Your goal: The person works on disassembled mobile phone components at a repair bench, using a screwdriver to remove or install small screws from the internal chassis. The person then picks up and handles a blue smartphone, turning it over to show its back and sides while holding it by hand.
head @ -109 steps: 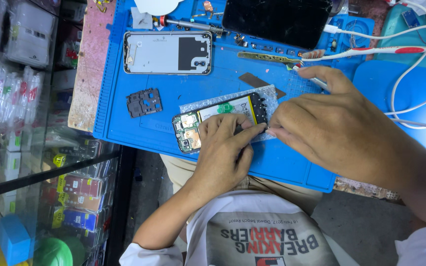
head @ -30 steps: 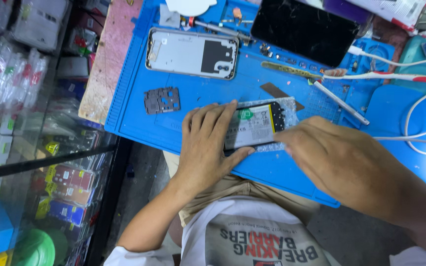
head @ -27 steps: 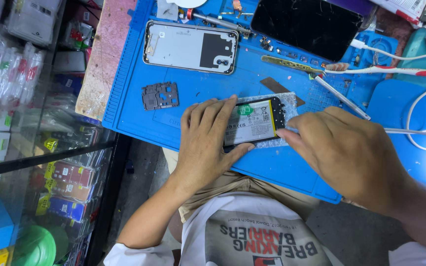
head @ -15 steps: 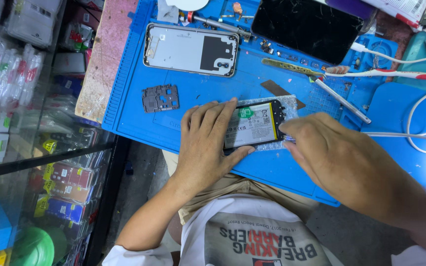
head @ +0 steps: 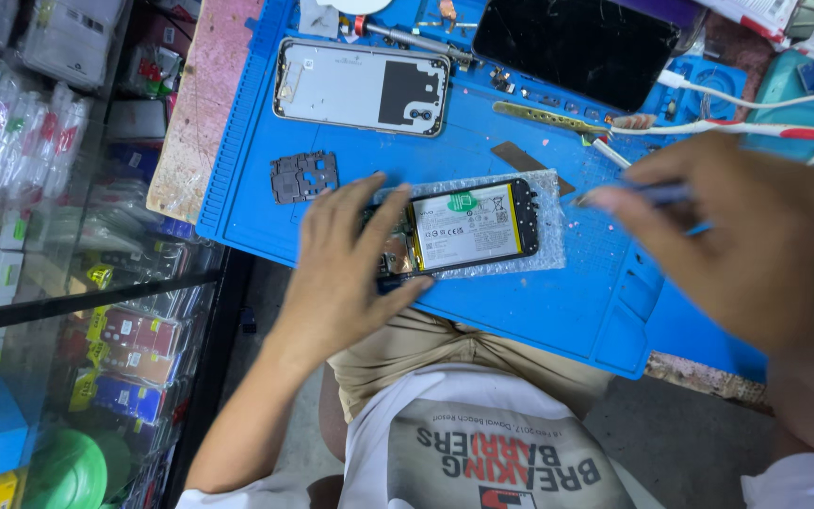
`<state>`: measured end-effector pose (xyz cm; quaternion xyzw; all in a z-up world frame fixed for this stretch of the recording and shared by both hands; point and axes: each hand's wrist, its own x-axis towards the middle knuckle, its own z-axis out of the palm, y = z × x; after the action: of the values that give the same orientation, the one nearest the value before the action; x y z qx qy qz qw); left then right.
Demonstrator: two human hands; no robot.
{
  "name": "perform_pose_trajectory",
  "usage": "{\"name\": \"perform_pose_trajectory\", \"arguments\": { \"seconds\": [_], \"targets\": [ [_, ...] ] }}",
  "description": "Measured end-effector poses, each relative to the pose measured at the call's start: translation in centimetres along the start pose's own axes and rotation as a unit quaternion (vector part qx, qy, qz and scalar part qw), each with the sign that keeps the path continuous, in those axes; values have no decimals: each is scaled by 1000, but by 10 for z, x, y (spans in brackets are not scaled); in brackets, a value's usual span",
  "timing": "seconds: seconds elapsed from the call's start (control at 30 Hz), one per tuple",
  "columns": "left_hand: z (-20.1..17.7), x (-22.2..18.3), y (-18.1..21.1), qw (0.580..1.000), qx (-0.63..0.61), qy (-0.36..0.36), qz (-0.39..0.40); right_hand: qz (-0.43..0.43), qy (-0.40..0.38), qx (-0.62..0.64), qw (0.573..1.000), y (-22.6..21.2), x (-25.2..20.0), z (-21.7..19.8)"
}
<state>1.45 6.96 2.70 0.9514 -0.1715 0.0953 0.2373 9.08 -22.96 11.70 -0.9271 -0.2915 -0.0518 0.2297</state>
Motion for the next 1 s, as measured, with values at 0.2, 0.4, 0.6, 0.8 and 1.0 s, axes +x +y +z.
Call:
{"name": "perform_pose_trajectory", "arguments": {
  "seconds": [0.2,0.4,0.6,0.8,1.0],
  "targets": [
    [-13,-4,-5,998,-22,-39,-38,21,56,44,997,15,5,-5],
    [6,7,5,993,-62,-52,-85,40,19,115,992,13,8,2],
    [13,12,4,997,-73,0,-32,9,16,118,993,22,10,10],
    [-35,1,-65,995,56,24,-81,6,-61,59,996,35,8,21],
    [-49,12,-70,988,55,-47,-138,27,-318,-155,935,15,29,44]
  ]
}}
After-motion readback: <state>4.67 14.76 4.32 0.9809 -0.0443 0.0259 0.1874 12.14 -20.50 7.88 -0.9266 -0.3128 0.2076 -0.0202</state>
